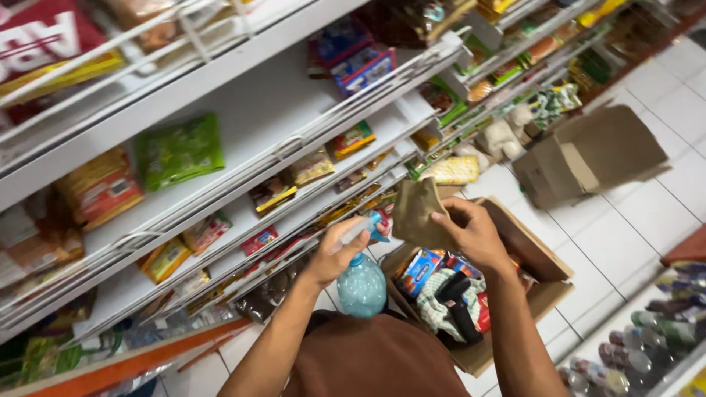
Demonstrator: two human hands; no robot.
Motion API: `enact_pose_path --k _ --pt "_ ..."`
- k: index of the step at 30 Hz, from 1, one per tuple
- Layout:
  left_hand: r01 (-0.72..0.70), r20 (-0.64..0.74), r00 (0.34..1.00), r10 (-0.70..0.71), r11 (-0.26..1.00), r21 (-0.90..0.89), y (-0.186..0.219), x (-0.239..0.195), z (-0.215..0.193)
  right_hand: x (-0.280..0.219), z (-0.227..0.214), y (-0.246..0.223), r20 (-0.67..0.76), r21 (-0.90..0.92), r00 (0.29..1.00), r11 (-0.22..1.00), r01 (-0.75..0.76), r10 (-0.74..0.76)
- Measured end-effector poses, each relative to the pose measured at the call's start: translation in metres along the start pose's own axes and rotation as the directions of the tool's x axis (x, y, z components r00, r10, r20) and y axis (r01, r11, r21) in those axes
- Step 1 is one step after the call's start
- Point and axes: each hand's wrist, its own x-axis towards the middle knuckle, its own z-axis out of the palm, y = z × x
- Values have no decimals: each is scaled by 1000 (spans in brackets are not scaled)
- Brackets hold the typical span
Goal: The person cleans the metal edges of grocery store shelves using a spray bottle and a cloth. They spray the shelf edge and wipe it down, moving along the aisle to clean multiple sections. The person also briefly handles a box of tea and a barcode scanner from a cardboard box on the floor.
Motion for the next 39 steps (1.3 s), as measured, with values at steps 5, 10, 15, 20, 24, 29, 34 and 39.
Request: enact_pose_path --k 5,10,15,20,24,29,34,39 --pt "-112 -62 986 156 886 450 -7 21 16 -1 -10 -8 -113 -572 983 818 56 -146" --pt "8 -123 991 47 913 408 -2 24 20 27 -28 -20 -98 -532 955 826 187 -279" --pt "-20 -156 986 56 976 219 1 22 15 50 -43 -37 -229 -133 944 968 212 -238" --pt "79 -250 968 16 927 366 7 23 15 55 -39 -51 -236 -573 803 746 340 -547" --pt "23 -218 975 33 969 247 13 39 22 54 -48 -66 -163 -633 825 699 333 -540" --pt "-107 -82 985 150 915 390 40 62 26 48 -69 -93 -195 -479 783 754 450 -591" --pt "-481 229 876 424 744 463 95 79 45 27 -70 -135 -31 -241 885 863 444 -464" --pt "-289 202 950 237 913 289 117 90 62 18 -31 -172 -46 77 846 842 534 -532"
